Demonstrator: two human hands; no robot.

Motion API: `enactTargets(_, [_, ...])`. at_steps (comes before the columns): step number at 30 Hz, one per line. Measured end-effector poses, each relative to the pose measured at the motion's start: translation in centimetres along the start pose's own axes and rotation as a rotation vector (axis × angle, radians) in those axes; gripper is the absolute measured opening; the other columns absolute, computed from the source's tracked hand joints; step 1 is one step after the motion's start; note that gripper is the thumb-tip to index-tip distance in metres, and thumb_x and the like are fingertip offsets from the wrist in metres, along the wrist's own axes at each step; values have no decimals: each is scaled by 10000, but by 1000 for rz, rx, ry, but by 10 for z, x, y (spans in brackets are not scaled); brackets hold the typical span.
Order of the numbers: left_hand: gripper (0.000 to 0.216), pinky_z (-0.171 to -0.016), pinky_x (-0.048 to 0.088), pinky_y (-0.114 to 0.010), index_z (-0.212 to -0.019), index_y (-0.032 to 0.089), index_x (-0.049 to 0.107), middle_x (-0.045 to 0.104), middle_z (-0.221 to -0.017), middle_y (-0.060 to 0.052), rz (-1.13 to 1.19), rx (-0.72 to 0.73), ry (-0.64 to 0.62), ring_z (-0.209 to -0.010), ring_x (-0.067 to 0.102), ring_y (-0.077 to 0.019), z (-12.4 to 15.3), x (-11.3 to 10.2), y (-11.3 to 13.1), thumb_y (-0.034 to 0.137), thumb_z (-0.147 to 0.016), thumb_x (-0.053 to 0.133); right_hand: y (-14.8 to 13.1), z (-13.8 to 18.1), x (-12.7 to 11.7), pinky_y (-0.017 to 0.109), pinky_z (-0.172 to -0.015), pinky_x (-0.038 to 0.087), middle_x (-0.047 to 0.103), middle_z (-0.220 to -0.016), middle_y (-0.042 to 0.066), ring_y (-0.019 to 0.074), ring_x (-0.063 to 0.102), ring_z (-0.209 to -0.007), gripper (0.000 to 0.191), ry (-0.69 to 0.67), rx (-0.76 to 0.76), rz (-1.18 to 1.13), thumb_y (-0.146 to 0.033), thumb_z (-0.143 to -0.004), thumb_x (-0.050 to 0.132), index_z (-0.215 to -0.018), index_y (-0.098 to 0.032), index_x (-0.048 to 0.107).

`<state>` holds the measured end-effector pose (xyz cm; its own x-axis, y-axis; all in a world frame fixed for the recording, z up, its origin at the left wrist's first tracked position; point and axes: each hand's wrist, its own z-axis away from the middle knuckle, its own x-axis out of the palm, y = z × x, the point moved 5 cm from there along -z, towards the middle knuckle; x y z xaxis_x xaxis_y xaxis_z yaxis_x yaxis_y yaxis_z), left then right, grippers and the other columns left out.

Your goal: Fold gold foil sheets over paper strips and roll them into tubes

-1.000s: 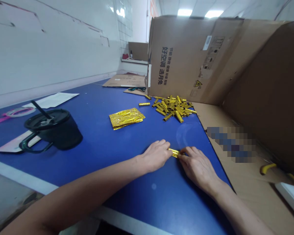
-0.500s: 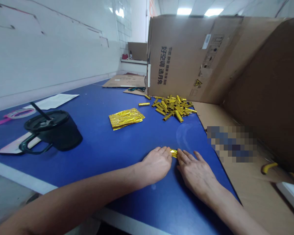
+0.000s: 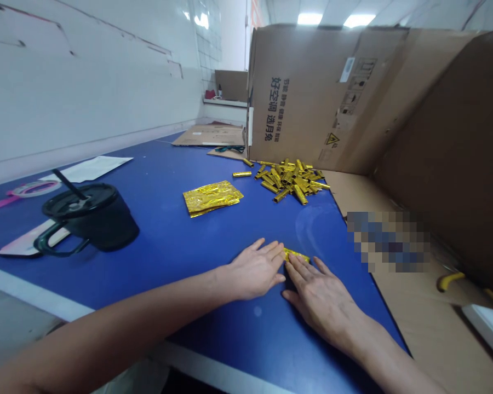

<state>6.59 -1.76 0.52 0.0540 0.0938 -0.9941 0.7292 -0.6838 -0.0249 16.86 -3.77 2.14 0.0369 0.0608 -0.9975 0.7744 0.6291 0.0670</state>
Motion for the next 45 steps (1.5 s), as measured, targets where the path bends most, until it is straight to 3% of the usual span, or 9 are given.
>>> enactTargets(9, [567,-995,155,-432,-1301,100,236,219,-1376,-135,68,-49,-46,-1274,150,-219,9,3,0,453,-859,278,-6,4,-9,470,-934,311,485,-1204,205,291,462,-1098,484,-44,-34,18,-386,-775,472,-1142,-76,525])
enactTargets(16, [561,-983,140,-490,-1301,150,244,228,-1380,-101,118,-33,-54,-1276,130,-244,7,0,-13,468,-843,309,-12,5,-15,516,-968,205,519,-1178,188,303,451,-1099,592,14,-93,-93,-534,-757,427,-1164,-113,511])
enactTargets(24, [547,-980,134,-509,-1321,219,197,205,-1393,-51,201,40,-107,-1279,115,-245,-1,0,-34,474,-847,298,-10,6,-11,471,-1002,169,372,-1301,191,264,300,-1220,705,-81,-79,-250,-562,-744,431,-1272,-100,372])
enactTargets(30, [608,-991,91,-503,-1333,161,161,150,-1403,-91,217,7,-99,-1287,60,-239,6,-4,-23,502,-841,270,-12,4,-10,449,-1013,151,361,-1309,193,261,275,-1232,707,-115,-80,-252,-563,-746,424,-1268,-87,379])
enactTargets(35, [744,-1000,59,-493,-1344,135,103,158,-1398,-114,264,101,-119,-1288,62,-233,6,-4,-6,587,-788,304,-13,4,-12,470,-1008,142,294,-1354,166,263,198,-1260,725,-116,-103,-272,-553,-731,457,-1305,-135,315])
enactTargets(40, [719,-996,40,-502,-1340,178,124,134,-1404,-104,267,54,-129,-1286,90,-237,1,2,-16,580,-780,331,-12,6,-9,457,-1016,120,365,-1310,190,273,253,-1239,686,-135,-70,-278,-547,-743,444,-1262,-102,391])
enactTargets(45, [743,-986,42,-527,-1342,173,116,121,-1408,-96,274,54,-126,-1287,66,-252,0,4,-20,589,-768,338,-12,6,-11,442,-1016,139,337,-1323,202,278,238,-1244,687,-140,-65,-312,-570,-725,457,-1243,-120,424])
